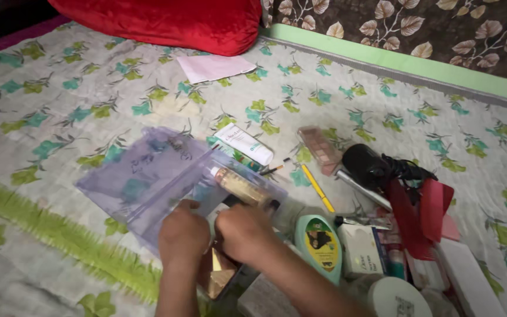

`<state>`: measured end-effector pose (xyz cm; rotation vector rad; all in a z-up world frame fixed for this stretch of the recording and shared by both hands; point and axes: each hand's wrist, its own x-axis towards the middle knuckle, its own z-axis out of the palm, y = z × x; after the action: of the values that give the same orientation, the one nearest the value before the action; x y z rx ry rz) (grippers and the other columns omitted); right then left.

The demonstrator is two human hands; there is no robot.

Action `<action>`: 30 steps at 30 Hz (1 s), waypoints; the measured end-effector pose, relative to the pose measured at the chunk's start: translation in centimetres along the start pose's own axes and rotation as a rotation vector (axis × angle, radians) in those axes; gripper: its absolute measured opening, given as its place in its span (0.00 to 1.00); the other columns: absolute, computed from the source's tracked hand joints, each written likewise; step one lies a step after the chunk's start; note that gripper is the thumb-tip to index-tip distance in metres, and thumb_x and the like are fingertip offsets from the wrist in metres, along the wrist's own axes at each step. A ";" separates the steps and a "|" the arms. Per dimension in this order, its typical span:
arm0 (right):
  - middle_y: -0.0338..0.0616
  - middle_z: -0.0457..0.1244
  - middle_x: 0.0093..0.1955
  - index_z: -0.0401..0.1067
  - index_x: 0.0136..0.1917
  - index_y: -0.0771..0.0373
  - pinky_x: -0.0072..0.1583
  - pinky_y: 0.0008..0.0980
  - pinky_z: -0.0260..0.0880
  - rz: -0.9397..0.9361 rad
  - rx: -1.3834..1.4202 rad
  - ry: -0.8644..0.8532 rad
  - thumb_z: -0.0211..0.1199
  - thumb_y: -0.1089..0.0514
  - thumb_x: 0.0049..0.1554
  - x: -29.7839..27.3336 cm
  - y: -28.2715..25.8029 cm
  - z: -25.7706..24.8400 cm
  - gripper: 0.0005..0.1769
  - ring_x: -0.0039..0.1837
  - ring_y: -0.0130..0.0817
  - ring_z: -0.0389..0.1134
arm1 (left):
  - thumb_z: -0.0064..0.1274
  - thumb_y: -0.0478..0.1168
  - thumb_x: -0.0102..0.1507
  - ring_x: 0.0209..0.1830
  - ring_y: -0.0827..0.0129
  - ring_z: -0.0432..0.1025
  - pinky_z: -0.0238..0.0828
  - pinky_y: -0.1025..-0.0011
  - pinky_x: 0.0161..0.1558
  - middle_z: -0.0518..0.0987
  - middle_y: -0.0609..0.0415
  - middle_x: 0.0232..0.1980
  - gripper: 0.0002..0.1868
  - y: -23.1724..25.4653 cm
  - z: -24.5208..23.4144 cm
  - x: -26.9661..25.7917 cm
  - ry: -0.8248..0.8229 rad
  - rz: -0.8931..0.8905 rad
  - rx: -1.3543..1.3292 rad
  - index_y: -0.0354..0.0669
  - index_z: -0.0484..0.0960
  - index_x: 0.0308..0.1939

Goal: The person organizes various cosmetic and personal care items from a pile on a bed into a clear plastic organizer. They pick up items such as bottles, tubes, and compacts, place them into the organizer, and occasionally rearrange items on the bed.

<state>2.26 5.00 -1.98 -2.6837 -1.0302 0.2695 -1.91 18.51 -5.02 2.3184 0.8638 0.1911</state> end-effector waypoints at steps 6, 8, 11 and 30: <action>0.55 0.69 0.41 0.79 0.34 0.62 0.47 0.50 0.74 -0.074 -0.106 0.075 0.70 0.59 0.43 -0.1 -1.4 0.9 0.06 0.44 0.54 0.73 | 0.46 0.40 0.59 0.58 0.48 0.76 0.70 0.57 0.61 0.82 0.40 0.54 0.24 0.4 -0.8 0.1 -0.079 -0.070 0.001 0.50 0.80 0.59; 0.54 0.70 0.41 0.78 0.35 0.62 0.47 0.48 0.74 -0.077 -0.076 0.043 0.69 0.58 0.46 -0.2 -1.3 0.7 0.06 0.45 0.53 0.73 | 0.46 0.40 0.59 0.59 0.49 0.76 0.70 0.56 0.61 0.82 0.41 0.55 0.24 0.7 -0.7 0.0 -0.094 -0.117 -0.022 0.51 0.80 0.60; 0.55 0.71 0.39 0.82 0.34 0.60 0.48 0.48 0.72 -0.001 0.046 -0.019 0.69 0.55 0.47 0.2 -1.3 0.2 0.07 0.44 0.53 0.73 | 0.46 0.40 0.59 0.59 0.49 0.76 0.70 0.57 0.61 0.82 0.40 0.55 0.24 0.7 -0.6 0.0 -0.079 -0.092 -0.029 0.52 0.80 0.60; 0.54 0.73 0.46 0.74 0.55 0.68 0.45 0.35 0.76 0.504 1.235 0.162 0.68 0.60 0.56 11.3 22.5 0.4 0.15 0.44 0.40 0.75 | 0.44 0.39 0.60 0.64 0.50 0.73 0.67 0.58 0.64 0.80 0.44 0.61 0.27 1.6 -0.3 0.4 -0.172 -0.154 0.036 0.55 0.76 0.65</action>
<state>24.55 -3.45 -10.05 -1.6901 0.0015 0.5390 -0.88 18.06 -3.82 2.2505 0.9595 -0.0889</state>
